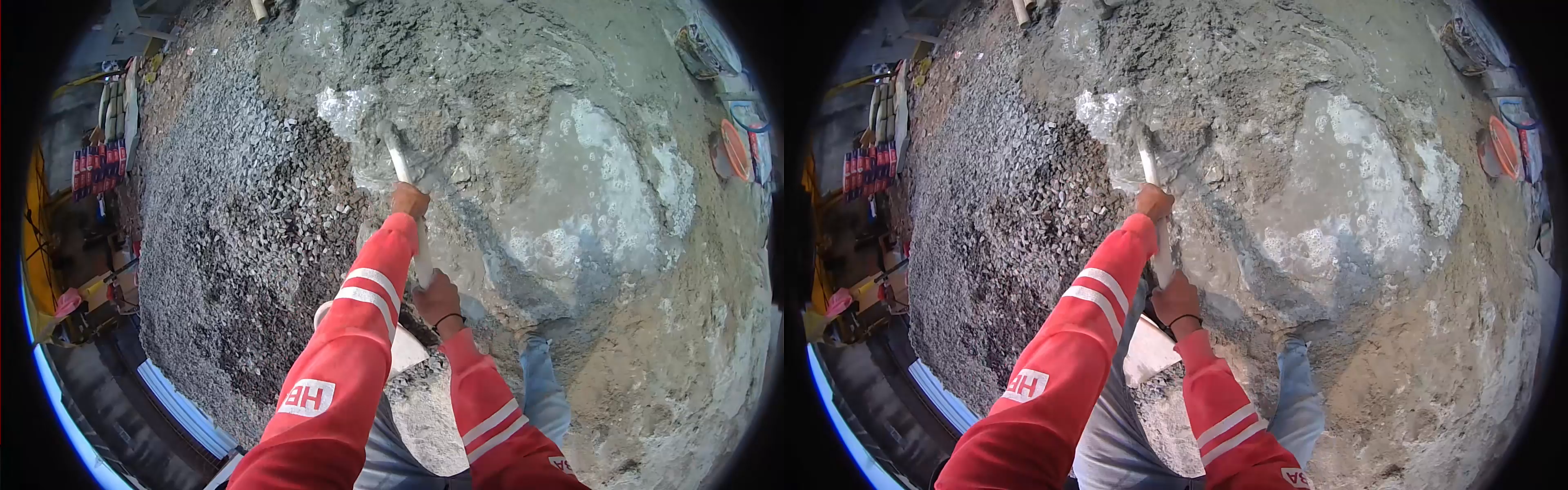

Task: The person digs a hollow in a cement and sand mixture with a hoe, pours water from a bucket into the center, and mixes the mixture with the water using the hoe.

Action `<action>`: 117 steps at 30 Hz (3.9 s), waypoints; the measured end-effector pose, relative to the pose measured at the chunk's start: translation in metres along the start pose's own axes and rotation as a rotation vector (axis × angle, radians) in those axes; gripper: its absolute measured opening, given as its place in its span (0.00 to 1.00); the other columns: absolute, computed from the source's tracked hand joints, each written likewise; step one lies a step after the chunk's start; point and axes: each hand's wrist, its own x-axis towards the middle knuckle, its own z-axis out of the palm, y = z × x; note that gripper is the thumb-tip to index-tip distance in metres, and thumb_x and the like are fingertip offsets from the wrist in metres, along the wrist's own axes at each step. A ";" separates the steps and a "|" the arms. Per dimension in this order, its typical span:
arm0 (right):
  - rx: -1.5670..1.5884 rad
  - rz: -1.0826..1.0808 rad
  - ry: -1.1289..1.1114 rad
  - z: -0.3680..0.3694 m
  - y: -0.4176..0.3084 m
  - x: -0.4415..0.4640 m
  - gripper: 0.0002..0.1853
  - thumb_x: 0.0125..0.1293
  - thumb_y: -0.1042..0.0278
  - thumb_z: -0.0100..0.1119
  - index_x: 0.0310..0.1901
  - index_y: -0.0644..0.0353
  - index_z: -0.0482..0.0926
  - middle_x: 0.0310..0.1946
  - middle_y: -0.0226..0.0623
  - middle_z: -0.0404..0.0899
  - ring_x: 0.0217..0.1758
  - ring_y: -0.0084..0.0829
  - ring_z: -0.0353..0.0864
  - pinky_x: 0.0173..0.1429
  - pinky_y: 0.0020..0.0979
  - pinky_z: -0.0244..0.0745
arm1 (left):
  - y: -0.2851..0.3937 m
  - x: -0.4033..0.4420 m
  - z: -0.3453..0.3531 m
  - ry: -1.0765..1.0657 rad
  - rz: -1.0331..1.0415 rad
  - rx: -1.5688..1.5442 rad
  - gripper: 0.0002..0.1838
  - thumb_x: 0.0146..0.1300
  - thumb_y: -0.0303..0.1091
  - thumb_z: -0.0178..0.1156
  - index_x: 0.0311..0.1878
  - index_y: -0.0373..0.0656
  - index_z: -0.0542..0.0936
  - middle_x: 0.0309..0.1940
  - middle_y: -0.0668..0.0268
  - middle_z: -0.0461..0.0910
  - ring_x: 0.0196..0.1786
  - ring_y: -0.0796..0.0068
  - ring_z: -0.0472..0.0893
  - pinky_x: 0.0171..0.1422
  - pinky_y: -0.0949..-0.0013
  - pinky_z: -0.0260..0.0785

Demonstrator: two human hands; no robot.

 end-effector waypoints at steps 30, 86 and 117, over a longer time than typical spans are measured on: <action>-0.185 -0.094 -0.106 -0.031 0.165 -0.131 0.24 0.51 0.65 0.64 0.50 0.60 0.70 0.31 0.53 0.80 0.35 0.57 0.81 0.42 0.52 0.77 | -0.124 -0.099 0.112 0.030 -0.214 -0.602 0.12 0.52 0.30 0.59 0.34 0.29 0.73 0.22 0.55 0.78 0.19 0.64 0.79 0.23 0.62 0.73; -0.689 0.096 0.715 -0.205 0.341 -0.276 0.32 0.60 0.34 0.54 0.50 0.58 0.76 0.52 0.56 0.70 0.58 0.52 0.68 0.59 0.52 0.61 | 0.002 -0.326 0.173 -0.241 -0.552 -1.502 0.05 0.57 0.33 0.45 0.28 0.49 0.61 0.22 0.70 0.59 0.23 0.75 0.60 0.28 0.68 0.60; 0.490 0.570 0.417 -0.339 0.626 -0.391 0.12 0.57 0.67 0.63 0.33 0.68 0.75 0.19 0.39 0.75 0.20 0.34 0.77 0.24 0.35 0.73 | 0.052 -0.550 0.251 -1.085 0.104 -0.766 0.22 0.65 0.48 0.59 0.54 0.45 0.70 0.46 0.59 0.77 0.43 0.63 0.82 0.48 0.62 0.75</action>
